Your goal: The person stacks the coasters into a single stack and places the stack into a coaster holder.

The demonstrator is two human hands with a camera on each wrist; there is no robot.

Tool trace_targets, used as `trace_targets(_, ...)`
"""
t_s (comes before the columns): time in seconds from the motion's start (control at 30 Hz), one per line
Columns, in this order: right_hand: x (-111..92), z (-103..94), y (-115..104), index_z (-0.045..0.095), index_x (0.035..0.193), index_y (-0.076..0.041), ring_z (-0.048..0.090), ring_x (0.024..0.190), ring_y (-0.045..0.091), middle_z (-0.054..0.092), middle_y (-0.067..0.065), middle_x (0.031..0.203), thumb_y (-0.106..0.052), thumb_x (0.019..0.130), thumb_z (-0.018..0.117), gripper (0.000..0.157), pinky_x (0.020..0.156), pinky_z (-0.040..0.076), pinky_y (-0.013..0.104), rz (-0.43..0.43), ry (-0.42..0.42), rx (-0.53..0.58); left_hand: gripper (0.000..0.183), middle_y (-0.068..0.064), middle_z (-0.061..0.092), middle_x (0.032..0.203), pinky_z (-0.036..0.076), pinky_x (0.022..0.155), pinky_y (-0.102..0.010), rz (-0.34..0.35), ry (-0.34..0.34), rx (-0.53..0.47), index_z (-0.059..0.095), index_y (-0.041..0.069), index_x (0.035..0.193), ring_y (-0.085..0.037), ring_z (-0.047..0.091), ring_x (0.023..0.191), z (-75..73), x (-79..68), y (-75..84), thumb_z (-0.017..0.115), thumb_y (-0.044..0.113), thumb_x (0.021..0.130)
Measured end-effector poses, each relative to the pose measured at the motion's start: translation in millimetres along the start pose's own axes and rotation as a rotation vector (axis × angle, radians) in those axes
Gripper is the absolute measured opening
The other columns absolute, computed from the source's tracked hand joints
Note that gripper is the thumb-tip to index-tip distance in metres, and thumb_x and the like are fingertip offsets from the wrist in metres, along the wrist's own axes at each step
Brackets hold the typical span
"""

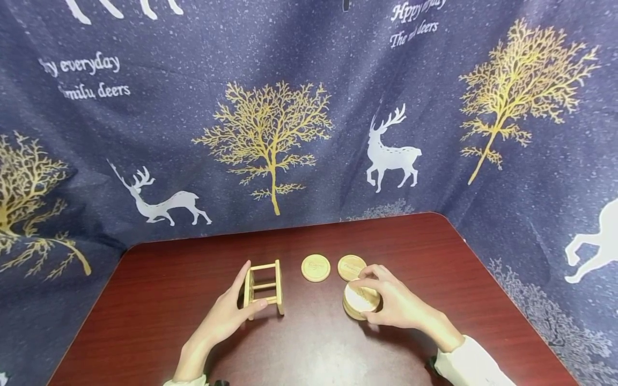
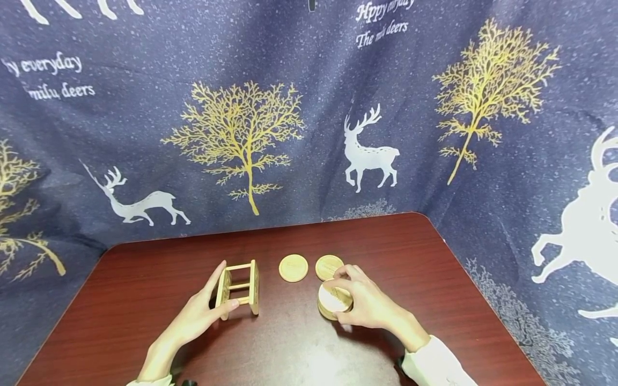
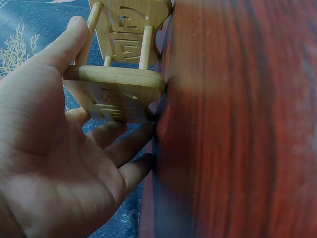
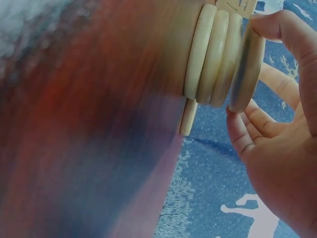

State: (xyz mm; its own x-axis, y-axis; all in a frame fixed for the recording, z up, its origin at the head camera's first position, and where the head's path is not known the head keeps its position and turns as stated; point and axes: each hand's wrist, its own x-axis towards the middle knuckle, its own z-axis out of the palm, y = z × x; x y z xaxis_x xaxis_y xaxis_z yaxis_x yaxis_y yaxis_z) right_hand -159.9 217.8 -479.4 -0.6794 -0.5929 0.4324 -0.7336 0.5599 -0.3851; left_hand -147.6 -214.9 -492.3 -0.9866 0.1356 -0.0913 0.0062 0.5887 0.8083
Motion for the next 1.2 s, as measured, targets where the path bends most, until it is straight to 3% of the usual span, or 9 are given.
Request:
trace_targets(0.13,1.2,1.1,-0.3,0.08,0.129,-0.018,0.059,0.119,0.022,0.063,0.007,0.129,-0.014,0.069,0.098,0.063,0.097,0.056,0.046,0.005,-0.008,-0.003,0.111,-0.008,0.069,0.092,0.055,0.059,-0.033,0.002,-0.012,-0.016,0.016,0.039,0.179,-0.02,0.063,0.059,-0.8,-0.4,0.7,0.087,0.052,0.095)
trace_targets(0.5,1.4,0.2,-2.5,0.08,0.129,-0.018,0.059,0.12,0.023,0.064,0.007,0.13,-0.013,0.071,0.099,0.061,0.099,0.056,0.047,0.029,-0.028,-0.004,0.11,-0.012,0.069,0.114,0.054,0.062,-0.033,0.008,0.007,-0.012,0.018,0.038,0.179,-0.019,0.064,0.064,-0.7,-1.1,2.2,0.088,0.052,0.094)
trace_targets(0.73,1.7,0.1,-1.4,0.081,0.128,-0.017,0.061,0.121,0.024,0.064,0.007,0.13,-0.011,0.07,0.097,0.061,0.101,0.056,0.048,0.039,-0.032,-0.003,0.109,-0.006,0.067,0.089,0.055,0.059,-0.033,0.004,-0.012,-0.029,0.016,0.039,0.179,-0.02,0.063,0.06,-1.5,-1.5,3.2,0.087,0.049,0.096)
trace_targets(1.07,0.1,-2.1,-1.3,0.08,0.131,-0.019,0.061,0.125,0.027,0.063,0.009,0.134,-0.013,0.076,0.096,0.058,0.103,0.056,0.051,0.071,-0.076,-0.002,0.11,-0.005,0.068,0.078,0.054,0.057,-0.033,-0.008,-0.027,-0.038,0.014,0.041,0.179,-0.021,0.061,0.057,-1.8,-3.1,3.5,0.086,0.049,0.096)
trace_targets(1.2,-0.2,-2.1,-0.9,0.08,0.131,-0.019,0.061,0.125,0.028,0.063,0.01,0.134,-0.013,0.076,0.096,0.058,0.103,0.056,0.051,0.066,-0.072,-0.006,0.11,-0.005,0.068,0.081,0.054,0.057,-0.033,-0.006,-0.023,-0.039,0.014,0.04,0.179,-0.021,0.061,0.057,-1.6,-2.6,3.9,0.086,0.049,0.096)
